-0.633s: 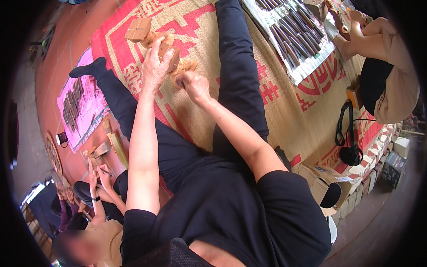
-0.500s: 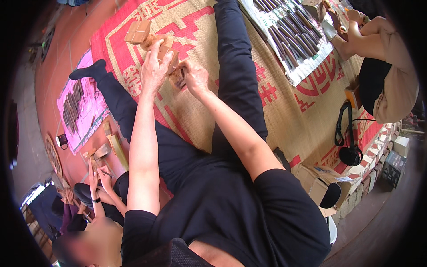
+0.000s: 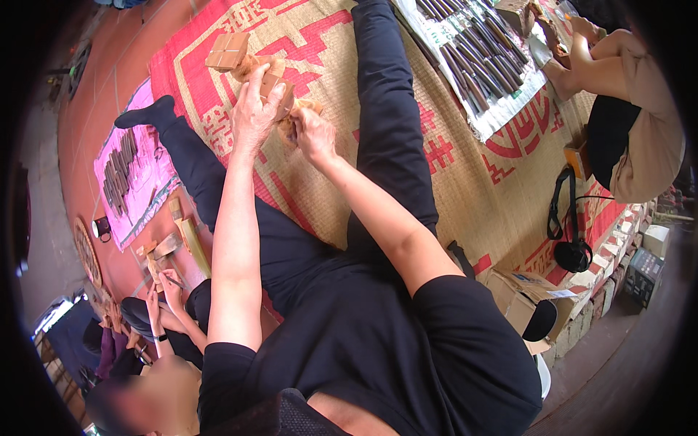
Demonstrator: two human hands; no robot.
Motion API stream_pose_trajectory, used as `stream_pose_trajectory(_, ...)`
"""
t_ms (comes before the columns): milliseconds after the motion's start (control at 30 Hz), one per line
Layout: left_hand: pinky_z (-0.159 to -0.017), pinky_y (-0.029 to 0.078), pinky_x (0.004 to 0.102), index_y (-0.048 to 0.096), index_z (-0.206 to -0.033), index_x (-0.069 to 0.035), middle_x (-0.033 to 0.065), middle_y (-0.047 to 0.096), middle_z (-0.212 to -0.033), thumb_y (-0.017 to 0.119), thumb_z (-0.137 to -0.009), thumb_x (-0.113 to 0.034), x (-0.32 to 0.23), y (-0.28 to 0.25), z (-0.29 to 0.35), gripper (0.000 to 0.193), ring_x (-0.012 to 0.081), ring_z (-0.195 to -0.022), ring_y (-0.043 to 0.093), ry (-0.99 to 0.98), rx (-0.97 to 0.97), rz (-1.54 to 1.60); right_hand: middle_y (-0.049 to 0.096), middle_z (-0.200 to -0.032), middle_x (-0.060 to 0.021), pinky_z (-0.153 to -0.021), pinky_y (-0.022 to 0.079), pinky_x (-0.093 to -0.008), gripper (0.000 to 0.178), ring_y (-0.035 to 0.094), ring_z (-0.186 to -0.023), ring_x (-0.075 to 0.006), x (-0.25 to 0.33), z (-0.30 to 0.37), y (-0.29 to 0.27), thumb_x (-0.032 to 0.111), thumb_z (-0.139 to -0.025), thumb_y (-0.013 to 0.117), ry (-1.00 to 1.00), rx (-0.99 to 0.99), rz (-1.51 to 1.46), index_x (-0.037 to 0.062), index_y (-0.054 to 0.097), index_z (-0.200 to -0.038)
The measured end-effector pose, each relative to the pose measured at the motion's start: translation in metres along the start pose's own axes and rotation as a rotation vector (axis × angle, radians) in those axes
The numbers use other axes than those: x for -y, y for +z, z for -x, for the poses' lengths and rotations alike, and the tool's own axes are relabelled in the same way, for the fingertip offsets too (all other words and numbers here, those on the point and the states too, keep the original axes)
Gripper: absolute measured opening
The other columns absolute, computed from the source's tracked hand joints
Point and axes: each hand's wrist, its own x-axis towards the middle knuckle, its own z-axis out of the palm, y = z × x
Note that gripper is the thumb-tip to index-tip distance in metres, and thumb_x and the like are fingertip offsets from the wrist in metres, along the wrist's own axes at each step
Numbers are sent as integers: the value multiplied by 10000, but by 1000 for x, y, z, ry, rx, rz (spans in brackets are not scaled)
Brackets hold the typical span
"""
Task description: The person sits on a mat and carves a small wooden object using a knife. They rotate the object frequently to shape different sides. Other people are visible in the background also working on similar wooden items.
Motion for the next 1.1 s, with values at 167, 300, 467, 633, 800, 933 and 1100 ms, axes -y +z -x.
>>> stream_pose_trajectory(167,-886,523,458,502,-1391,-220,173,614,-1218,607,-925,-476,-4,-3,0,542,355,-1056,657,-22,32,-3,716,-858,-76,-741,533,-393,73,700,-837,-283,-7,8,-18,123,-902,615,69,166,-55,112,679,-935)
stream_pose_trajectory(300,-885,524,458,505,-1390,-224,172,615,-1209,622,-920,-465,-3,-1,-2,541,352,-1049,659,-28,20,2,739,-872,-90,-709,537,-340,146,719,-785,-225,-5,-16,-13,108,-899,610,63,8,-41,89,717,-996)
stream_pose_trajectory(467,-917,508,449,478,-1419,-211,163,615,-1220,550,-944,-547,-4,-1,0,586,344,-1104,638,-20,22,-2,735,-865,-76,-738,535,-298,151,712,-821,-169,-7,-6,-17,49,-911,583,100,111,66,52,706,-997)
stream_pose_trajectory(633,-930,502,454,477,-1421,-214,162,610,-1234,546,-943,-556,-4,-4,2,591,345,-1121,631,-54,57,-2,719,-919,-42,-724,518,-245,148,668,-836,-87,-19,-22,-20,-8,-936,559,247,0,-470,1,681,-1020)
stream_pose_trajectory(800,-934,501,454,483,-1416,-216,164,613,-1224,548,-942,-555,-5,-4,0,586,347,-1119,631,-44,54,1,696,-735,-50,-641,516,-269,112,673,-705,-107,-8,-3,10,47,-940,610,65,-42,-50,28,678,-1027)
stream_pose_trajectory(933,-913,515,458,499,-1398,-230,166,610,-1240,589,-929,-504,0,-2,0,550,358,-1094,644,-30,27,-7,724,-768,-63,-598,522,-281,87,683,-662,-125,-17,16,1,43,-926,624,89,213,-173,35,699,-970)
stream_pose_trajectory(1100,-916,515,461,506,-1390,-237,167,601,-1266,614,-919,-480,-2,2,-1,541,358,-1084,649,-38,15,-8,742,-850,-73,-697,526,-290,116,694,-773,-124,6,-19,-15,101,-935,612,193,-43,-269,37,697,-983)
